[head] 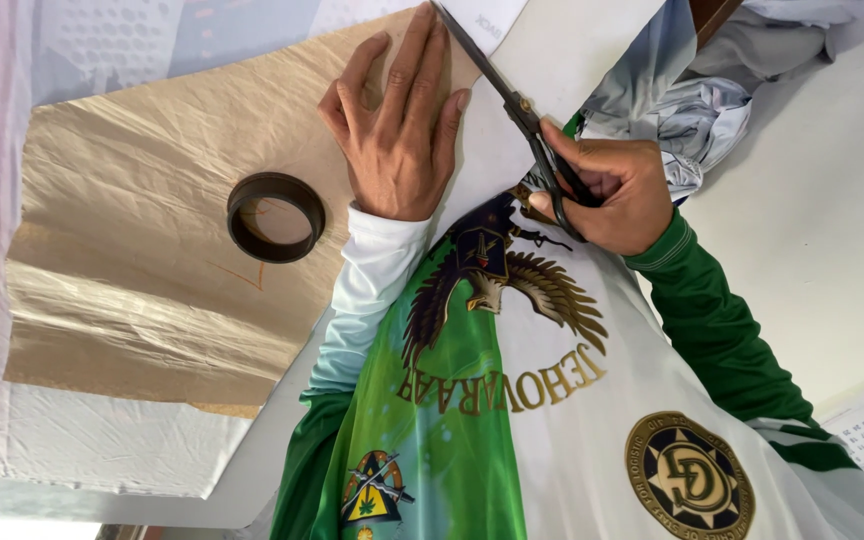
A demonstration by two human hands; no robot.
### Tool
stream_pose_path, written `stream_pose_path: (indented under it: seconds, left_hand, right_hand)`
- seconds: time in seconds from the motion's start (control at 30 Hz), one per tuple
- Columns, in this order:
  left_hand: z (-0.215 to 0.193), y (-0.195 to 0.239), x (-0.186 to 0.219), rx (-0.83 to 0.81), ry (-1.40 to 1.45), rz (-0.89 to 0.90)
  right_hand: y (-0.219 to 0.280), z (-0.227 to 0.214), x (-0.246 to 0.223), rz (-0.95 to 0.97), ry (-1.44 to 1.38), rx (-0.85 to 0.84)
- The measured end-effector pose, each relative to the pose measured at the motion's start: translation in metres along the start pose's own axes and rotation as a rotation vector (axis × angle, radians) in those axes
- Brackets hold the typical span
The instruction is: A person lays out a paper pattern on a piece of fabric and uses scissors to cut the fabric according to the pattern.
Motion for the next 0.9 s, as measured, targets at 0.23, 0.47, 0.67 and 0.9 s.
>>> stream_pose_path:
  seconds: [0.23, 0.47, 0.67, 0.9]
  left_hand:
    - [-0.001, -0.001, 0.001, 0.006, 0.034, 0.01]
    - [0.0, 0.001, 0.001, -0.013, -0.011, -0.009]
    - [0.001, 0.001, 0.0, -0.002, -0.014, 0.002]
    - [0.001, 0.001, -0.001, -0.008, -0.023, 0.004]
  right_hand:
    - [-0.006, 0.003, 0.004, -0.006, -0.06, 0.011]
    - [-0.005, 0.011, 0.001, -0.003, -0.008, 0.013]
    - [-0.002, 0.023, 0.006, 0.067, -0.124, 0.048]
    - [-0.007, 0.027, 0.005, 0.029, -0.245, 0.116]
Point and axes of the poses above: each hand's wrist, its own y-axis away from the middle knuckle, its own z-axis out of the palm, x = y × z, the point moved 1 cm from there along -y, towards the middle knuckle, and after that the axes turned 14 degrees about -x, right-handed, at the moved point
